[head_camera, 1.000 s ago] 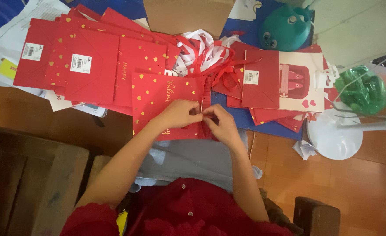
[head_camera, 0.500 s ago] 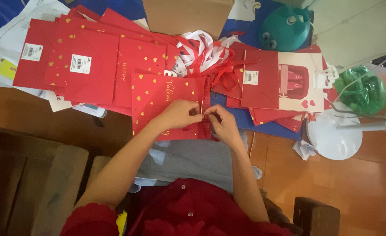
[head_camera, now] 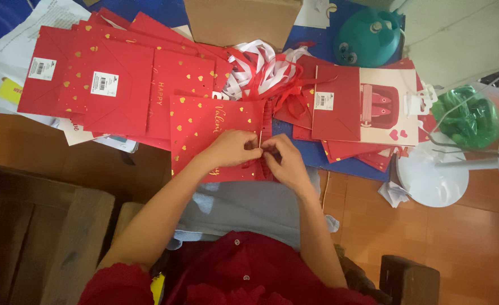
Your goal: The person assembles red Valentine's Day gift bags by threading white ribbons through the bag handles and tying red ribbons around the handles. The person handles multiple bags and ribbons, stacking completed bags on the table.
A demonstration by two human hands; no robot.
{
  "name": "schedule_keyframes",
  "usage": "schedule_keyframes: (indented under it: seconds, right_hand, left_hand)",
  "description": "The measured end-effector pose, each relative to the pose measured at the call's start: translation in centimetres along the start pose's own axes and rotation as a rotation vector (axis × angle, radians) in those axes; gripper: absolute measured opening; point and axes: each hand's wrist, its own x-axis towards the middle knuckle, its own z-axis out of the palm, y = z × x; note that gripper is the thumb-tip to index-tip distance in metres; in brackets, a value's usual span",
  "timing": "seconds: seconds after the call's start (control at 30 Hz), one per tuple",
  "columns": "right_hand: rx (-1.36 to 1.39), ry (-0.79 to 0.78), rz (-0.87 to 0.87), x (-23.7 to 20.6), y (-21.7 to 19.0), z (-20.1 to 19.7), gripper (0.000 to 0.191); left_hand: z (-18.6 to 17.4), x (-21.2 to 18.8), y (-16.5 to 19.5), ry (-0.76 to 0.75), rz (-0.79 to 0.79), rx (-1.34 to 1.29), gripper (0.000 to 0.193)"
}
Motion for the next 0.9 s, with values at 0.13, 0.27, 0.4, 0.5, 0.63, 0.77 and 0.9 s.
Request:
schedule_keyframes:
  seconds: [0.13, 0.27, 0.4, 0.5, 0.63, 0.77, 0.9]
  right_hand:
    - [-0.026, -0.021, 0.001, 0.0, -0.5, -0.3, 0.018]
    - [-0.089, -0.038, 0.02, 0.0, 0.5, -0.2, 0.011]
    - [0.033, -0.001, 0.118, -0.1, 1.7, -0.2, 0.008]
    - [0.09, 0.025, 0.173, -0.1, 2.0, -0.3, 0.008]
    - [-0.005, -0.004, 0.105, -0.1, 1.4, -0.5, 0.016]
    - [-0.077, -0.033, 0.034, 0.0, 0.4, -0.5, 0.024]
    - [-0.109, -0.031, -0.004, 0.1, -0.1, -0.4, 0.025]
  left_hand:
    - [0.0, -0.1, 0.0, 0.002, -0.011, -0.008, 0.032]
    - [-0.1, 0.2, 0.2, -0.012, -0.013, 0.007, 0.032]
    - [-0.1, 0.1, 0.3, -0.034, -0.05, -0.012, 0.031]
    - [-0.1, 0.0, 0.2, -0.006, -0.016, -0.028, 0.032]
    - [0.0, 0.1, 0.1, 0.005, 0.015, -0.002, 0.032]
    - [0.1, 0.1, 0.1, 0.013, 0.004, 0.012, 0.032]
    - [-0.1, 0.0, 0.3, 0.007, 0.003, 0.009, 0.033]
